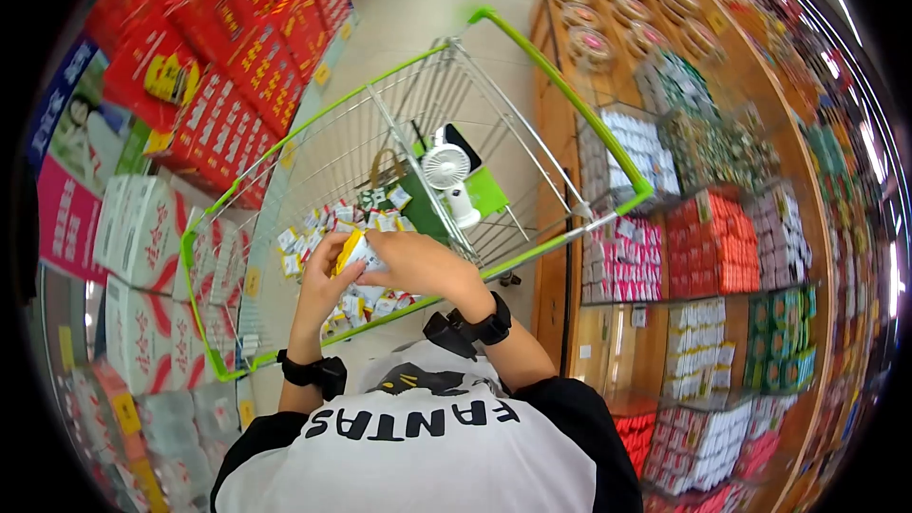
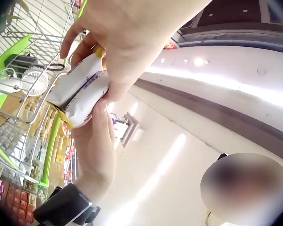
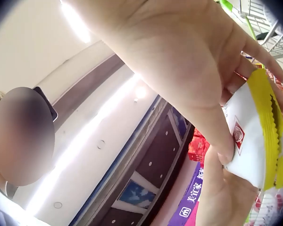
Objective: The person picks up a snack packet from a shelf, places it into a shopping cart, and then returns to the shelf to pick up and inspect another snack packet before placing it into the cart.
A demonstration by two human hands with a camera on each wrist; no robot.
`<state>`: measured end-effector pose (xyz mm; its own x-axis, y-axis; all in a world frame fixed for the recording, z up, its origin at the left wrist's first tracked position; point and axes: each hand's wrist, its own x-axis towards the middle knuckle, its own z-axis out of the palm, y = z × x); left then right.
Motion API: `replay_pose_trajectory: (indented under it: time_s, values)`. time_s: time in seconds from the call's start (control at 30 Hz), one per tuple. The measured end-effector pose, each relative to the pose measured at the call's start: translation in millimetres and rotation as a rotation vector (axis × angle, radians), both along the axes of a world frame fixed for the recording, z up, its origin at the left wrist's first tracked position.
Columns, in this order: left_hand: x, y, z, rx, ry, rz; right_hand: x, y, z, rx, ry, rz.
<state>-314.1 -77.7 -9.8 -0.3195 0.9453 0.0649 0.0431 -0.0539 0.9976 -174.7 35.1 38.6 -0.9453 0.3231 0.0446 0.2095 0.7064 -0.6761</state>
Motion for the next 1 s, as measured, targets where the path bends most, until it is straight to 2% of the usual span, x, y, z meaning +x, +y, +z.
replay_pose_trajectory:
  time_s: [0.17,0.4,0.63,1.0]
  values:
    - [-8,-20,3,-0.009,-0.089,0.164,-28,-3,4,-0.002,-0.019,0.119]
    - [-6,-37,-1,-0.038,-0.09,0.322,-47,-1,2,-0.045,-0.023,0.256]
    - [9,-32,-3,-0.001,-0.104,0.403,-49,13,-1,-0.053,0.002,0.362]
    - [24,-23,-3,-0.074,-0.071,0.459,-43,29,2,-0.107,-0.109,0.439]
